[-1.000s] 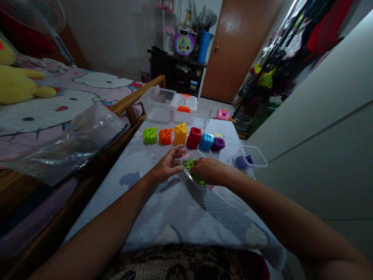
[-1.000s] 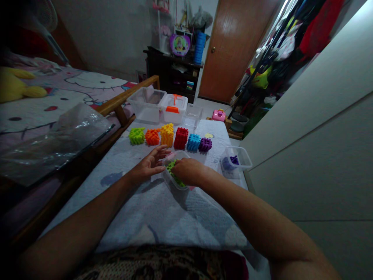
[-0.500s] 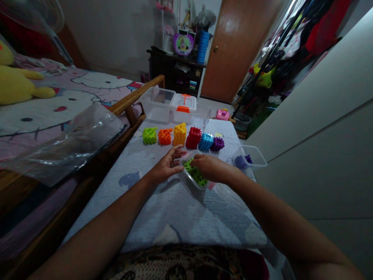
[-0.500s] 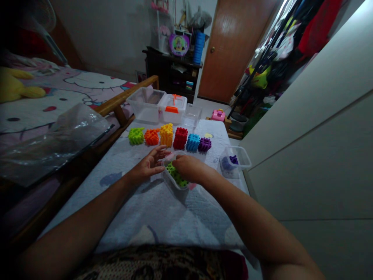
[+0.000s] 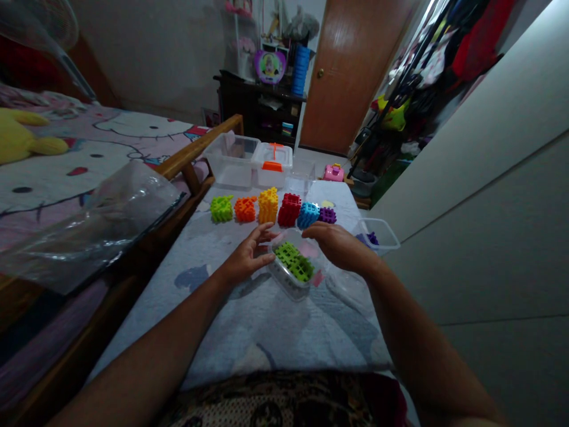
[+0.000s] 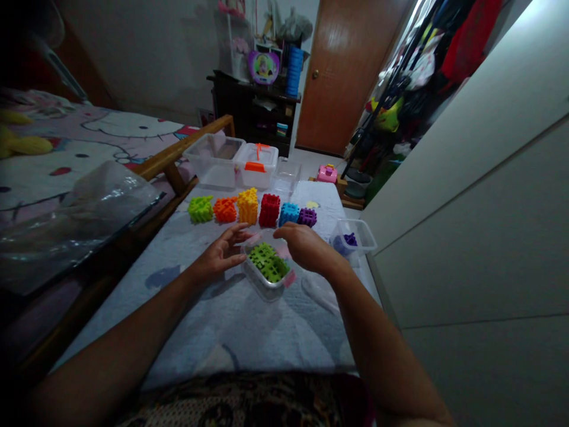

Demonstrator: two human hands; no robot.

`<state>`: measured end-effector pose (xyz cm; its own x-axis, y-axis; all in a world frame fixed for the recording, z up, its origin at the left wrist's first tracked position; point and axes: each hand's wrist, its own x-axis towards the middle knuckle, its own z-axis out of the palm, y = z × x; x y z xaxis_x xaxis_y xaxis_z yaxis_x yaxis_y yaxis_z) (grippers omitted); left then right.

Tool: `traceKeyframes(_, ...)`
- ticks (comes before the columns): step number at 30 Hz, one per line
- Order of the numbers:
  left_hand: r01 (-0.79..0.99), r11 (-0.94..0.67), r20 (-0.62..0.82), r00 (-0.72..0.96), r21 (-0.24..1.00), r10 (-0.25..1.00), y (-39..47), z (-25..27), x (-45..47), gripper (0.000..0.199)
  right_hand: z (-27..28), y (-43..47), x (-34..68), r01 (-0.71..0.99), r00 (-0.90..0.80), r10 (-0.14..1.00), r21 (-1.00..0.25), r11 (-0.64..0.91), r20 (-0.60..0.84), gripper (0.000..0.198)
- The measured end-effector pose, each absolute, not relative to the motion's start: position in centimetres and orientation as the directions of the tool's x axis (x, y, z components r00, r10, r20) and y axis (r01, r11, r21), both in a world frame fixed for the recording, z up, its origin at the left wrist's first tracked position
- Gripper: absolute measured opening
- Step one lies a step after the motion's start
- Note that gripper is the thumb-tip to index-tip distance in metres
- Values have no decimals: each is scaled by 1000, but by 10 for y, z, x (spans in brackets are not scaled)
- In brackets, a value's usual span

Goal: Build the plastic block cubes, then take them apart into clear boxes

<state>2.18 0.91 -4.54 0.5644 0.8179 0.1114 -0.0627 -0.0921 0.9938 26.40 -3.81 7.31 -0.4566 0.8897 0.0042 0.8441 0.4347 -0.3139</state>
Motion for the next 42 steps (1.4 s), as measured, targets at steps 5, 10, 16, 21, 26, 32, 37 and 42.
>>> traceKeyframes(5,77,-246,174,511,966,842,2,-41,16,66,65,-79,304,894,-247,966,-366,257,76,25)
traceKeyframes(10,161,-292,182,485,943,855,-1,-37,14,61,25,-120,325,953,-95,995,-286,100,32,35)
traceKeyframes(16,292,-435,237,526,852,817,-3,-37,16,63,-17,-142,335,989,37,998,-143,-29,49,61)
traceKeyframes(21,396,-539,311,508,744,803,-7,-38,18,64,-34,-142,338,978,69,993,-205,-48,97,52)
traceKeyframes(26,431,-591,374,489,682,788,-9,-40,19,61,-37,-137,336,962,116,989,-258,-89,92,30)
traceKeyframes(32,421,-661,447,503,621,740,-9,-40,21,61,-27,-138,326,950,169,970,-290,-113,177,31)
traceKeyframes(37,437,-673,471,488,597,735,-11,-41,23,61,-6,-143,322,944,199,930,-317,-97,308,32)
traceKeyframes(42,446,-680,502,460,582,732,-14,-42,26,62,19,-141,310,937,171,891,-350,-15,420,28)
